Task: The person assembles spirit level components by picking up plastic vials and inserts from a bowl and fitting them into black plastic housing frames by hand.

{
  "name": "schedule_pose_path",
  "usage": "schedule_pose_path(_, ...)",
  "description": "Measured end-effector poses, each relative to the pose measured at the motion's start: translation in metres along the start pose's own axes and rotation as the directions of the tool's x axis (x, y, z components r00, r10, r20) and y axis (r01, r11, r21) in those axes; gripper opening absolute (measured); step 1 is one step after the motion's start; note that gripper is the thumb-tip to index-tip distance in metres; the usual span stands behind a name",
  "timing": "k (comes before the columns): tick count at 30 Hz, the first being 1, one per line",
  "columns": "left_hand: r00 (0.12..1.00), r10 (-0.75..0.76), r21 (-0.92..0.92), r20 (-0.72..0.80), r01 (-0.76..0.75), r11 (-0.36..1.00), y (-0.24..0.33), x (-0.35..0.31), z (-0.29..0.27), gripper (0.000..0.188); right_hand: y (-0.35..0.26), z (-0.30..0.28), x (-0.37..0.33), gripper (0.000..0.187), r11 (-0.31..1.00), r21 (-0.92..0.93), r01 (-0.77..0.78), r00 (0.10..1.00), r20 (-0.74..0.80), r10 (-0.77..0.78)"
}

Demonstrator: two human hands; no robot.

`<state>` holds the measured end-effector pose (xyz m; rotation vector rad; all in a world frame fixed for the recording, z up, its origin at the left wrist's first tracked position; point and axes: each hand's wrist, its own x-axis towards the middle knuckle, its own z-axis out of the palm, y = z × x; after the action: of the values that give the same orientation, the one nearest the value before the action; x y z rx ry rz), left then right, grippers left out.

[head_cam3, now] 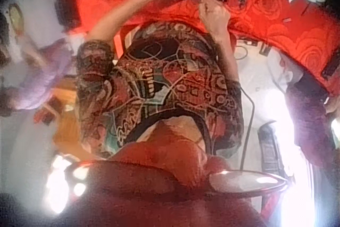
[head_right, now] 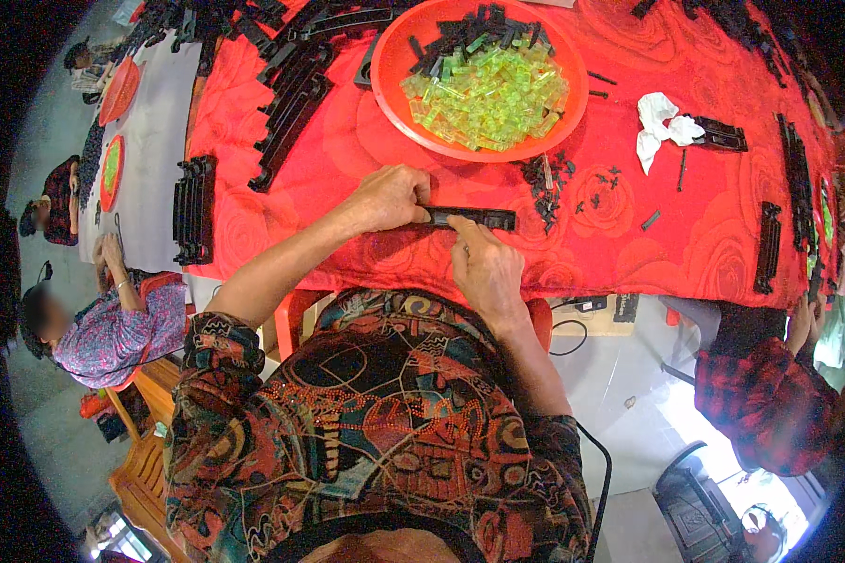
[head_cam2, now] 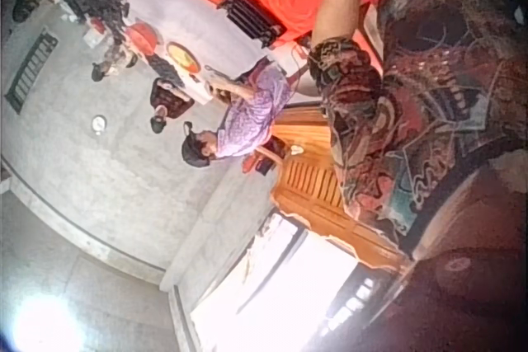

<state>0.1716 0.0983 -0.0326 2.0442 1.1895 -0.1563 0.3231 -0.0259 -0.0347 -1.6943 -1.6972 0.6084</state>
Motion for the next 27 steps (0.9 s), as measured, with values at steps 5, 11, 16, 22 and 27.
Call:
schedule_pose_path(5, 0.996, -0.011, 0.028, -0.091, 0.014, 1.000, 0.010, -0.005, 0.005, 0.030, 0.008, 0.002, 0.002, 0.021, 0.997, 0.055, -0.048, 0.999, 0.012, 0.047)
schedule_pose_path(11, 0.989, -0.049, 0.050, -0.140, 0.056, 0.997, 0.016, -0.007, 0.005, 0.032, 0.016, -0.011, 0.003, 0.026, 0.689, 0.711, -0.141, 0.960, -0.071, 0.270)
schedule_pose_path(16, 0.991, -0.081, 0.059, -0.106, 0.088, 0.994, 0.020, -0.005, 0.001, 0.035, 0.002, -0.009, 0.028, 0.032, 0.100, 0.976, 0.191, 0.896, -0.215, 0.388)
schedule_pose_path(22, 0.990, -0.080, 0.059, -0.115, 0.087, 0.994, 0.024, -0.005, 0.000, 0.034, 0.003, 0.009, 0.042, 0.026, 0.080, 0.975, 0.209, 0.857, -0.222, 0.466)
schedule_pose_path(27, 0.992, -0.085, 0.035, -0.095, 0.089, 0.995, 0.019, -0.002, 0.002, 0.033, 0.007, 0.024, 0.041, 0.024, 0.084, 0.980, 0.181, 0.871, -0.200, 0.449)
